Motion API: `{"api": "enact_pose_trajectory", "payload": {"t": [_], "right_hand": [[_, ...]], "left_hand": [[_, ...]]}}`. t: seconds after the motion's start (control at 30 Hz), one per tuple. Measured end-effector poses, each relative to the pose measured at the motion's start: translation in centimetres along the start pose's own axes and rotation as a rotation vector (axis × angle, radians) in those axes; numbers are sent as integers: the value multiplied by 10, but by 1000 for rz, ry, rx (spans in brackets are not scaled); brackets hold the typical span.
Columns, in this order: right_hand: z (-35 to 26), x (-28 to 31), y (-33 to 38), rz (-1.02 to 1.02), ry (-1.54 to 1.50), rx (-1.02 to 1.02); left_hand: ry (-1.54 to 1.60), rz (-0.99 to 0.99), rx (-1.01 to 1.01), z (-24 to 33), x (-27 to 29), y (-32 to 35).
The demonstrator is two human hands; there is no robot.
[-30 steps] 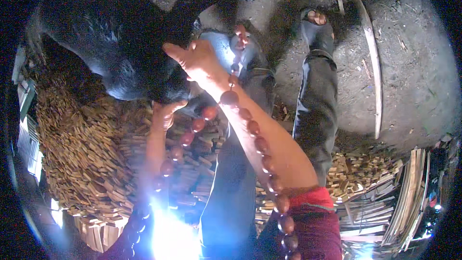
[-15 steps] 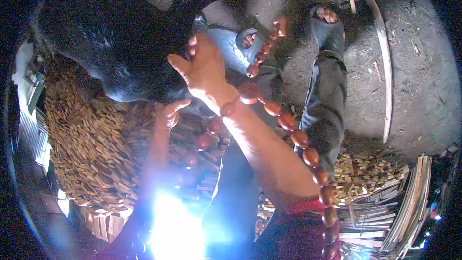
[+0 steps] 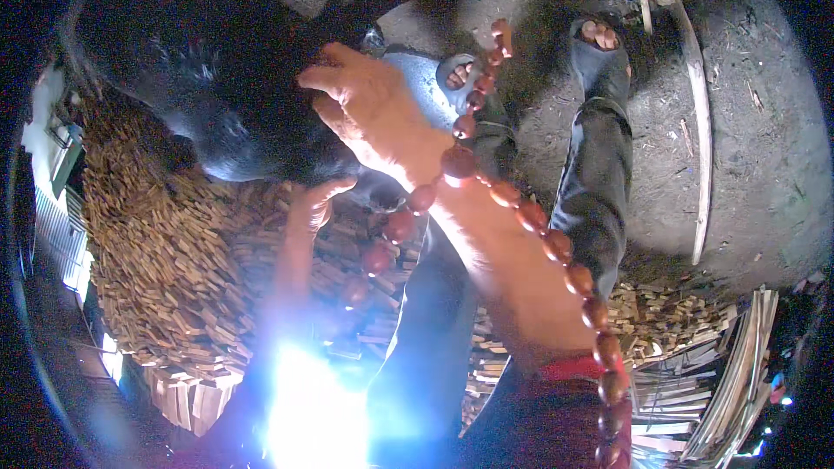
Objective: Inspecting and petting the head and ears of a black animal.
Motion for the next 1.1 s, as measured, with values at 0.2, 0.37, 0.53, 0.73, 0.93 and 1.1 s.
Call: {"api": "enact_pose_trajectory", "payload": {"t": [0.2, 0.37, 0.53, 0.73, 0.93, 1.1], "right_hand": [[-9, 3, -8, -136, 65, -47], [-13, 3, -14, -227, 164, -27], [-19, 2, -18, -249, 197, -41], [-17, -1, -19, -300, 211, -44], [-16, 4, -16, -240, 170, -48], [-6, 12, -3, -86, -15, -50]], "left_hand": [[176, 68, 17, 7, -10, -5], [53, 76, -4, -5, -3, -6], [-179, -26, 6, -34, 18, -5], [-181, 17, -87, -25, 9, -6], [193, 58, 48, -11, -2, -8], [153, -21, 70, -4, -9, -5]]}}
Point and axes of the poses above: each hand's wrist, its own y-axis away from the middle knuckle, its own x-axis out of the back of the hand, z = x × y, the point moved 5 cm from there along -y, towards the middle knuckle, and after that the axes turned 8 degrees about y, right-handed, at the moved point
